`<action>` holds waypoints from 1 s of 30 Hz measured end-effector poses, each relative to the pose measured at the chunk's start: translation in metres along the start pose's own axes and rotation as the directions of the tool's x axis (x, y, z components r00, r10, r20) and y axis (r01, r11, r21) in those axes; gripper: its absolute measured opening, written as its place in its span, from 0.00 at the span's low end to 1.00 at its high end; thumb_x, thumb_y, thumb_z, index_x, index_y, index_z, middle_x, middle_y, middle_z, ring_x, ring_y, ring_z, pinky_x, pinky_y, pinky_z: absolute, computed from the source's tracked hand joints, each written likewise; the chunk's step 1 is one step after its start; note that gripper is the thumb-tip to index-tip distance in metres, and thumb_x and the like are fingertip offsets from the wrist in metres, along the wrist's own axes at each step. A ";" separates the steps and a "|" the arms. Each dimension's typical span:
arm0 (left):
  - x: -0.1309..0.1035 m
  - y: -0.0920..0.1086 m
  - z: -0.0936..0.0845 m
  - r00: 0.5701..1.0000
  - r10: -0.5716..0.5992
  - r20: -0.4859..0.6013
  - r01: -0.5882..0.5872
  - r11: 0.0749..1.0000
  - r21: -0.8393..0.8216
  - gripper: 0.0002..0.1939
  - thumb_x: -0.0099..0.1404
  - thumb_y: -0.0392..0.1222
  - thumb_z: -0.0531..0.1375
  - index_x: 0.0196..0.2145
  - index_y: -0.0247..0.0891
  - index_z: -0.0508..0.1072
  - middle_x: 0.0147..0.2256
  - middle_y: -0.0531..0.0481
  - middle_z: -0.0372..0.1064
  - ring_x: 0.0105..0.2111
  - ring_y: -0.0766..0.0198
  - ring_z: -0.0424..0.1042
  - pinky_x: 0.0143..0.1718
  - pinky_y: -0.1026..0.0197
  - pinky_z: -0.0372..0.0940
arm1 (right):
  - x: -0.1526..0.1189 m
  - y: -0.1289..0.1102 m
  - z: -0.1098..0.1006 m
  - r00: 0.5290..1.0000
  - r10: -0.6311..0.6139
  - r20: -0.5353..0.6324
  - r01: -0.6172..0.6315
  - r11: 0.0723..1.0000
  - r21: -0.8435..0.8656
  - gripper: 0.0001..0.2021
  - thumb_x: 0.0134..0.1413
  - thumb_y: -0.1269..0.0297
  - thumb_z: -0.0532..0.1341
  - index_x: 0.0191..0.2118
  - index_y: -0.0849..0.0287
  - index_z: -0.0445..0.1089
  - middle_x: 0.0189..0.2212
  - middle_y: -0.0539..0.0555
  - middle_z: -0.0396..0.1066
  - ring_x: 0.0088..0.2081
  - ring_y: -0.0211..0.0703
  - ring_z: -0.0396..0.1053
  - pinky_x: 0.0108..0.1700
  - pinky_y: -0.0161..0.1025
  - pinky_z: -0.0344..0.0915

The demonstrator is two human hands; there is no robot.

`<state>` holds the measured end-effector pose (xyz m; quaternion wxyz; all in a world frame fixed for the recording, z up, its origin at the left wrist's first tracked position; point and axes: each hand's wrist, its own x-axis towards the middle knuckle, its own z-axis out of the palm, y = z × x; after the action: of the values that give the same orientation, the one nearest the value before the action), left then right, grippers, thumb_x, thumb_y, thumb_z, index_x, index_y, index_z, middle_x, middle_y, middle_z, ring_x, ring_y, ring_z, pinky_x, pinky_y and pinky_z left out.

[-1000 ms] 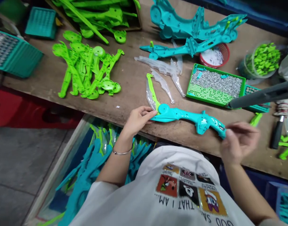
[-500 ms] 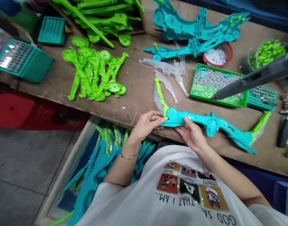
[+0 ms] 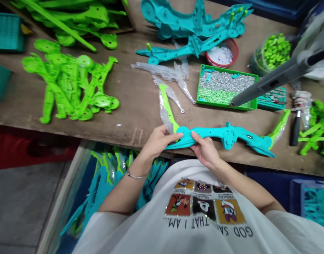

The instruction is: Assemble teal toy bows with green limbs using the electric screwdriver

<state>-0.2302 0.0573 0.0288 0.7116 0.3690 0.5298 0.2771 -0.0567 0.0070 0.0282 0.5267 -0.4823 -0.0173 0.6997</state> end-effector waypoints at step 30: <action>0.020 -0.001 0.031 0.999 -0.003 0.032 0.004 1.000 -0.025 0.22 0.46 0.51 0.78 0.26 0.35 0.72 0.23 0.58 0.66 0.22 0.72 0.63 0.26 0.67 0.60 | -0.004 -0.032 -0.029 0.998 -0.060 -0.007 0.060 0.994 0.093 0.14 0.47 0.59 0.77 0.37 0.58 0.77 0.38 0.51 0.83 0.43 0.44 0.80 0.57 0.46 0.76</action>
<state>-0.1951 0.0653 0.0223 0.7250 0.3633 0.5156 0.2766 -0.0141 0.0039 0.0322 0.5696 -0.4579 0.0021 0.6825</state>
